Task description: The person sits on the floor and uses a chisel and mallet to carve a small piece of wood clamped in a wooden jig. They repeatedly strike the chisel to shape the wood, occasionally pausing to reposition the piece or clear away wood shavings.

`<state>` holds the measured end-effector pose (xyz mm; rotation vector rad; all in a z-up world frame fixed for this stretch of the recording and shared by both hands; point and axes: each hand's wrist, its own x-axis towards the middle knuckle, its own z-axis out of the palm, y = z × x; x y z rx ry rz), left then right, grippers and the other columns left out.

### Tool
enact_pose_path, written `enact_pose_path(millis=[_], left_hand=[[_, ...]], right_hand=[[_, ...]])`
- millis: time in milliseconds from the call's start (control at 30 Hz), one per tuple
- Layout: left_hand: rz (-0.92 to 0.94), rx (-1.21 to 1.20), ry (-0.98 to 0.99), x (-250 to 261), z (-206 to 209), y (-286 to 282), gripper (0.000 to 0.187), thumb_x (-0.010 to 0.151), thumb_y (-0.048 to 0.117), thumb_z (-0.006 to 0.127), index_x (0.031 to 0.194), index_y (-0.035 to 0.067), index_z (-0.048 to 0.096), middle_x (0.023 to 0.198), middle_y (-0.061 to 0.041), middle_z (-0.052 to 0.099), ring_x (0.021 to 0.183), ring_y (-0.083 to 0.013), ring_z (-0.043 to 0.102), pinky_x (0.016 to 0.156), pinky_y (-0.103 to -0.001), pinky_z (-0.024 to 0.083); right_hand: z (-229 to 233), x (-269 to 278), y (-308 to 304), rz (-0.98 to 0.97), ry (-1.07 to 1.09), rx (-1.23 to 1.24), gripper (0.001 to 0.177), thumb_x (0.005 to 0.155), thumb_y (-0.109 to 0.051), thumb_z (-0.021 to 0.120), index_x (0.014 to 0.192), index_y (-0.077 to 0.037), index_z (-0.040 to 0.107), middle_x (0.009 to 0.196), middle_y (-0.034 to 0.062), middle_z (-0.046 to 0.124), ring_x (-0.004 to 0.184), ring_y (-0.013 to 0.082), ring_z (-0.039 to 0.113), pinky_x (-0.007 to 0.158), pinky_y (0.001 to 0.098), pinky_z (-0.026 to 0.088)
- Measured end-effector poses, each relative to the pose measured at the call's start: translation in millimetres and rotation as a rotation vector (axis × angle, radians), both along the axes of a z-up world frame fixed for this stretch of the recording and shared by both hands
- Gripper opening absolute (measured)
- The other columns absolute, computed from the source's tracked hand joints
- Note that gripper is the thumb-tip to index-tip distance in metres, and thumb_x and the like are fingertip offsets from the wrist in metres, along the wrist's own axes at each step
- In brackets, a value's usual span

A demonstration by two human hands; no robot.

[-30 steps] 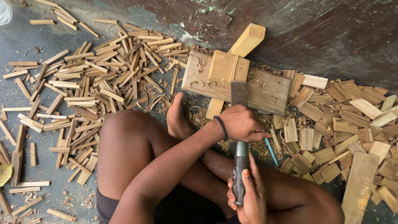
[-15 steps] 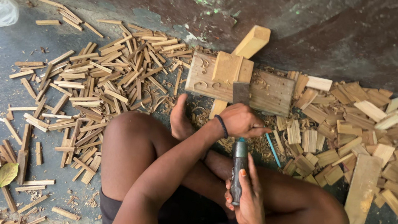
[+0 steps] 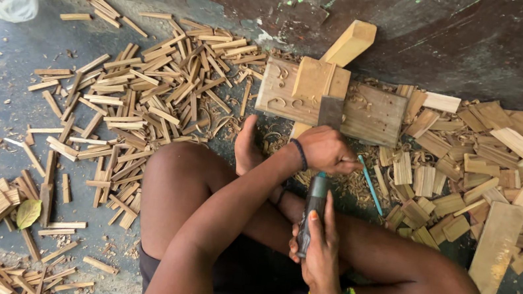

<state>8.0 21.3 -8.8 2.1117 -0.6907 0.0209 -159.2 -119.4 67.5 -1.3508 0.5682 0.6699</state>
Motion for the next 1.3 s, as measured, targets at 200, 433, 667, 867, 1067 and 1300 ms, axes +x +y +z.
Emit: enact_pose_path(millis=[200, 433, 667, 867, 1067, 1300], left_hand=[[-0.045, 0.084, -0.008, 16.9, -0.8, 2.2, 0.034, 0.093, 0.051, 0.066, 0.078, 0.023, 0.081, 0.072, -0.003, 0.077, 0.061, -0.0249, 0.072, 0.063, -0.04, 0.058], [-0.023, 0.046, -0.023, 23.7, -11.2, 2.1, 0.024, 0.089, 0.047, 0.068, 0.094, 0.028, 0.083, 0.073, -0.005, 0.077, 0.057, -0.0272, 0.07, 0.058, -0.042, 0.057], [-0.029, 0.101, -0.004, 27.7, -11.4, 4.2, 0.044, 0.093, 0.049, 0.067, 0.067, 0.014, 0.071, 0.064, -0.009, 0.07, 0.059, -0.0317, 0.067, 0.059, -0.045, 0.054], [-0.016, 0.124, -0.047, 27.7, -20.5, 1.7, 0.044, 0.093, 0.051, 0.065, 0.069, 0.015, 0.072, 0.064, -0.011, 0.07, 0.061, -0.0333, 0.068, 0.063, -0.047, 0.055], [0.045, 0.137, -0.06, 26.8, -25.7, -8.5, 0.038, 0.088, 0.054, 0.066, 0.078, 0.02, 0.08, 0.073, -0.011, 0.074, 0.067, -0.0349, 0.07, 0.064, -0.048, 0.057], [0.068, 0.102, -0.021, 8.1, -13.9, -2.6, 0.03, 0.088, 0.05, 0.067, 0.091, 0.025, 0.082, 0.075, -0.01, 0.075, 0.065, -0.0311, 0.072, 0.065, -0.044, 0.059]], right_hand=[[-2.2, 16.0, 8.7, 0.006, -0.009, -0.005, 0.07, 0.099, -0.032, 0.051, 0.163, -0.036, 0.023, 0.069, 0.0081, 0.057, 0.041, 0.0138, 0.051, 0.032, 0.0267, 0.039], [-9.0, 22.2, 9.8, 0.027, -0.04, 0.004, 0.071, 0.1, -0.03, 0.049, 0.164, -0.036, 0.019, 0.069, 0.0075, 0.057, 0.042, 0.0137, 0.052, 0.033, 0.0274, 0.041], [-15.9, 22.7, 14.7, 0.014, -0.041, -0.01, 0.07, 0.101, -0.031, 0.05, 0.163, -0.037, 0.019, 0.067, 0.0064, 0.056, 0.041, 0.0143, 0.051, 0.032, 0.0275, 0.039], [-25.1, 20.3, 19.9, 0.032, -0.1, -0.01, 0.07, 0.101, -0.032, 0.051, 0.163, -0.037, 0.02, 0.067, 0.0057, 0.054, 0.042, 0.0141, 0.051, 0.033, 0.0278, 0.04], [-27.9, 20.1, 11.1, 0.049, -0.093, -0.035, 0.069, 0.101, -0.035, 0.054, 0.163, -0.038, 0.024, 0.068, 0.0047, 0.056, 0.044, 0.013, 0.051, 0.034, 0.0271, 0.04], [-19.8, 10.8, 6.7, 0.027, -0.029, 0.017, 0.071, 0.097, -0.037, 0.054, 0.161, -0.042, 0.023, 0.07, 0.0075, 0.057, 0.043, 0.014, 0.052, 0.035, 0.0277, 0.041]])
